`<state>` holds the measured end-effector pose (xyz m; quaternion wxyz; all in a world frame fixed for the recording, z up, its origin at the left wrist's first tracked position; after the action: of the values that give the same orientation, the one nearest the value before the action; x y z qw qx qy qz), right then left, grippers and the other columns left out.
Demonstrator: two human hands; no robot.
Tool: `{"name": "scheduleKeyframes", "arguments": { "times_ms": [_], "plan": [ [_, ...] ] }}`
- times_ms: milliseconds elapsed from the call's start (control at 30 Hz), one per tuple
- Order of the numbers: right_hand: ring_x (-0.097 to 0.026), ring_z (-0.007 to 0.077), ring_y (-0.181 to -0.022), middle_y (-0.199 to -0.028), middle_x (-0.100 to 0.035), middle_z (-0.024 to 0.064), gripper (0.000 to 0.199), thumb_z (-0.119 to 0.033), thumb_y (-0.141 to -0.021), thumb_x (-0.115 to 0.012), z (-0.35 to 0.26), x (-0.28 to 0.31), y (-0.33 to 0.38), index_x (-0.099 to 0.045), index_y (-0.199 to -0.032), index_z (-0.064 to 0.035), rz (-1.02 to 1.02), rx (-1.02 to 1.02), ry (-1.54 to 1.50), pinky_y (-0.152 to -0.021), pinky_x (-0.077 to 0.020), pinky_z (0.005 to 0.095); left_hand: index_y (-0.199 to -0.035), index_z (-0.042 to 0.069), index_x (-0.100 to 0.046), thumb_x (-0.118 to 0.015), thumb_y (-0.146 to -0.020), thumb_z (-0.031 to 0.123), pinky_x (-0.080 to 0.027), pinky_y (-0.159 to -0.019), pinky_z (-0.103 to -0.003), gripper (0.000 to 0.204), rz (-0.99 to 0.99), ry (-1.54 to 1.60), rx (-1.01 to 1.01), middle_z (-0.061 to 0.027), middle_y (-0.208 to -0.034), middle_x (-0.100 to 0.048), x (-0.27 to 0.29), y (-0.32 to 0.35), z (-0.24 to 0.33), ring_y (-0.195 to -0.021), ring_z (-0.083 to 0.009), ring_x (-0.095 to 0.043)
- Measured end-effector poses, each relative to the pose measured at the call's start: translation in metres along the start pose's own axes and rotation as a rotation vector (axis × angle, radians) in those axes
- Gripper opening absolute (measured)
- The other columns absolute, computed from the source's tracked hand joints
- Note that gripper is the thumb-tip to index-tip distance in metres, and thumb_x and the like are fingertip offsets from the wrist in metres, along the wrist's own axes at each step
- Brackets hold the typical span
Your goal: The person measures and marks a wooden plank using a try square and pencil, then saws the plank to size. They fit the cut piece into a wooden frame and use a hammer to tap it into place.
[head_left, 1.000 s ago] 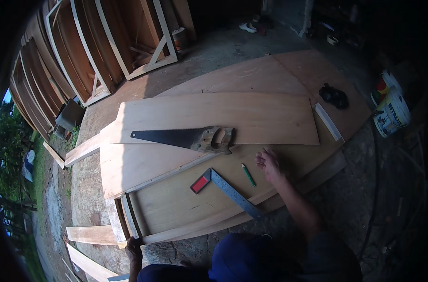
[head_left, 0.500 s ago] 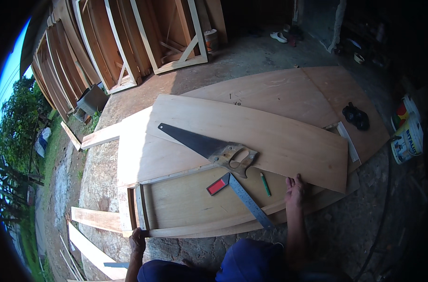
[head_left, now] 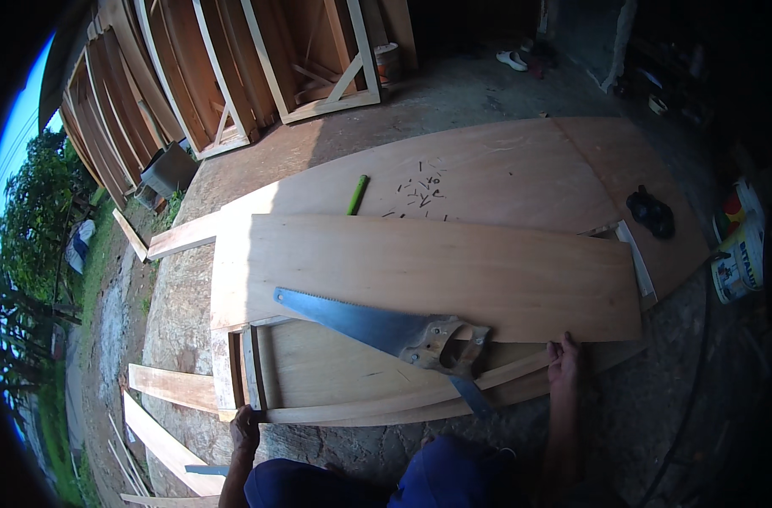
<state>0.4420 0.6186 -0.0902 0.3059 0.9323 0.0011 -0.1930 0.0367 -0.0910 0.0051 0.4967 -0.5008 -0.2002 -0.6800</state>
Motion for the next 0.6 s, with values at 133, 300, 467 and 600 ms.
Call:
{"name": "scheduleKeyframes", "arguments": {
  "times_ms": [133,300,467,600],
  "plan": [
    [-0.068,0.0177,-0.089,-0.102,-0.068,0.0049,0.034,-0.033,-0.103,-0.061,-0.007,-0.012,0.0,-0.055,-0.129,-0.012,-0.034,-0.04,0.152,-0.072,-0.0571,0.0319,-0.098,-0.001,-0.062,-0.061,-0.093,0.005,-0.054,-0.074,-0.042,0.008,-0.093,0.038,0.076,-0.0205,-0.091,-0.065,-0.007,-0.009,0.005,-0.089,-0.041,-0.068],
    [-0.06,0.0162,-0.049,-0.062,-0.062,0.0064,0.044,-0.048,-0.103,-0.058,-0.038,-0.017,0.049,-0.061,-0.086,-0.0074,-0.14,-0.141,0.842,-0.046,-0.0477,0.0277,-0.109,-0.001,-0.067,-0.066,-0.089,-0.001,-0.056,-0.084,-0.039,0.02,-0.141,0.065,0.177,-0.0203,-0.107,-0.07,-0.007,0.0,-0.007,-0.1,-0.037,-0.071],
    [-0.06,0.0103,-0.057,-0.067,-0.065,0.0065,0.026,-0.025,-0.107,-0.056,-0.008,-0.216,0.108,-0.066,-0.102,-0.0009,-0.688,0.579,1.125,-0.054,-0.0481,0.0254,-0.096,0.0,-0.064,-0.063,-0.088,0.0,-0.055,-0.079,-0.04,0.008,-0.018,0.08,0.119,-0.0184,-0.098,-0.068,-0.004,-0.005,0.016,-0.097,-0.0376,-0.07],
    [-0.067,0.0358,-0.099,-0.103,-0.069,0.0171,0.023,-0.009,-0.099,-0.056,0.059,-0.414,0.142,-0.064,-0.119,-0.0054,-1.085,1.198,1.38,-0.087,-0.0537,0.0447,-0.092,0.004,-0.063,-0.06,-0.09,0.007,-0.055,-0.077,-0.041,0.004,-0.032,0.08,0.152,-0.0157,-0.096,-0.068,0.004,-0.003,0.014,-0.095,-0.0366,-0.068]
  ]
}}
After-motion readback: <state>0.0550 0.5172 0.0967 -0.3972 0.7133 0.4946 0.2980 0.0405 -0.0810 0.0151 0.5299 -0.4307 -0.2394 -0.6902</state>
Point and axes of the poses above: each hand's wrist, its own y-axis away from the middle knuckle, its own x-axis out of the back of the hand, z = x × y, the point moved 7 cm from there along -y, towards the middle knuckle
